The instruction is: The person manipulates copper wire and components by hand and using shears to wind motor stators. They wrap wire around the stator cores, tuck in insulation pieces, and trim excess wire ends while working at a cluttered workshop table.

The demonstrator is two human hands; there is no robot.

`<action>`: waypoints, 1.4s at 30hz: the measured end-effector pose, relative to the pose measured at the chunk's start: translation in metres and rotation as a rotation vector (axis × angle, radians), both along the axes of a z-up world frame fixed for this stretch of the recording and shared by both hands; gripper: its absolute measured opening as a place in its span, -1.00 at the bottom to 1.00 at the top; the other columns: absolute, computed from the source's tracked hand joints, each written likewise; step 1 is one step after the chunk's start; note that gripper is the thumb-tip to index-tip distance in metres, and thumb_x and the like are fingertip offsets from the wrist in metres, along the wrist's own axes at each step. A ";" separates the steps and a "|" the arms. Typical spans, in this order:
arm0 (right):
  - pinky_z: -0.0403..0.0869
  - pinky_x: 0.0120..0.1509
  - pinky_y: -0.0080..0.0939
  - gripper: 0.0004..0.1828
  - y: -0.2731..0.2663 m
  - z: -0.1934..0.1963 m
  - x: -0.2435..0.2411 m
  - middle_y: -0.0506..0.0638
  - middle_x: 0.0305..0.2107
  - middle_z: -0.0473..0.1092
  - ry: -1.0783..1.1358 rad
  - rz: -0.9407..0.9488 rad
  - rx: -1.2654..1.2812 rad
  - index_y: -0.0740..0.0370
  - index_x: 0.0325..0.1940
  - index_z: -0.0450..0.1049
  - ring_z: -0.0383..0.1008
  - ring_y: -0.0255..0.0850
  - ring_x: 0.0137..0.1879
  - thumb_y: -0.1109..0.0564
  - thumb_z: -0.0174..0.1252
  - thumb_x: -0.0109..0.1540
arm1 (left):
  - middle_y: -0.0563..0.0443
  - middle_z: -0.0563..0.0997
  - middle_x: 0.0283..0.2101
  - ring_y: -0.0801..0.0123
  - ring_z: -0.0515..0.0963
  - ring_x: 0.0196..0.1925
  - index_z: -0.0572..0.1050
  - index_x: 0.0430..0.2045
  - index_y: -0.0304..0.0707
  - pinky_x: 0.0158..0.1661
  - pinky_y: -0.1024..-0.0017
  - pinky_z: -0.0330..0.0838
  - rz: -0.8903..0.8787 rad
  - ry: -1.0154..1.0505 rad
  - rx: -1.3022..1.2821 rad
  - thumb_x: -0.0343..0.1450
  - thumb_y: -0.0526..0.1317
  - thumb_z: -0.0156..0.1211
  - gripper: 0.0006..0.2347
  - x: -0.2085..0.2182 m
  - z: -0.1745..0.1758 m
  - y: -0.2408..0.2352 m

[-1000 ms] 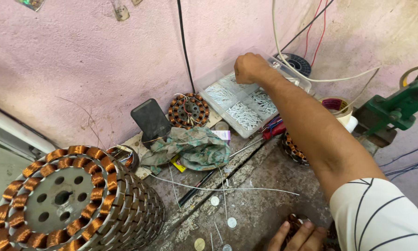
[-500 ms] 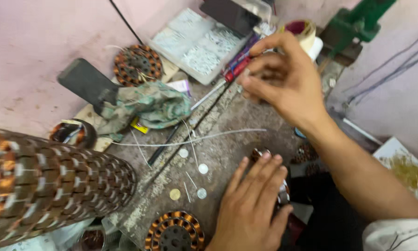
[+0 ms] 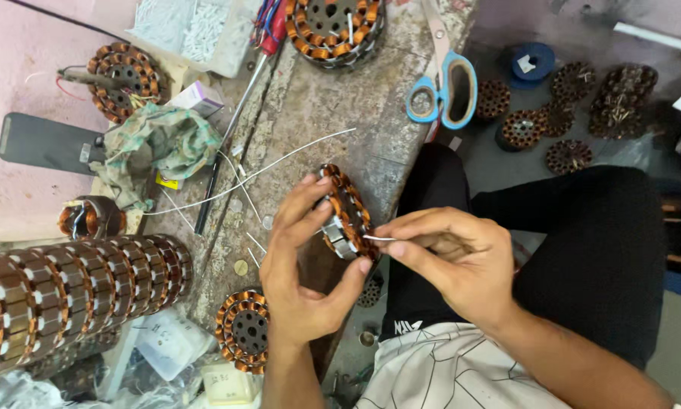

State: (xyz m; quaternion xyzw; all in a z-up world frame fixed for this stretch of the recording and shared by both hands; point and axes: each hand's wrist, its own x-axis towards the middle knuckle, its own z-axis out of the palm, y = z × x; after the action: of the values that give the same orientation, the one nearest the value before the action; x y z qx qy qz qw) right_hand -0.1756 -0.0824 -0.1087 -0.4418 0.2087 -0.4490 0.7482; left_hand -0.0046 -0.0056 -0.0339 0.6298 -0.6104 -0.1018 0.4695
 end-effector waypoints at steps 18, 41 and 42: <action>0.60 0.11 -0.23 -0.86 -0.002 -0.003 0.029 0.13 -0.13 0.55 -0.093 0.081 -0.011 0.46 -0.08 0.56 0.61 -0.20 0.00 0.42 0.28 0.27 | -0.31 0.46 0.36 -0.06 0.36 0.49 0.42 0.16 -0.33 0.52 0.02 0.13 -0.016 -0.004 0.035 0.29 -0.37 0.46 -0.48 0.007 -0.002 0.005; 0.59 -0.05 -0.35 -0.86 -0.028 0.021 0.012 0.06 -0.26 0.57 0.262 0.069 -0.363 0.35 -0.14 0.63 0.62 -0.29 -0.17 0.33 0.33 0.21 | -0.25 0.47 0.35 -0.09 0.40 0.50 0.44 0.15 -0.32 0.49 0.06 0.27 -0.042 -0.038 0.039 0.31 -0.28 0.53 -0.48 0.007 0.004 0.003; 0.58 -0.06 -0.35 -0.86 -0.027 0.021 0.013 0.06 -0.27 0.57 0.291 0.043 -0.403 0.35 -0.15 0.62 0.62 -0.29 -0.18 0.33 0.33 0.21 | -0.23 0.48 0.35 -0.07 0.40 0.49 0.44 0.15 -0.31 0.47 0.09 0.27 -0.042 -0.033 0.037 0.31 -0.28 0.53 -0.49 0.006 0.003 0.003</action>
State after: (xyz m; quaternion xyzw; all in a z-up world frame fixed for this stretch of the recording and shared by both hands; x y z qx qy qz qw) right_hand -0.1626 -0.1092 -0.0873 -0.6463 0.2108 -0.3971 0.6165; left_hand 0.0017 -0.0028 -0.0304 0.6271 -0.6291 -0.1125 0.4454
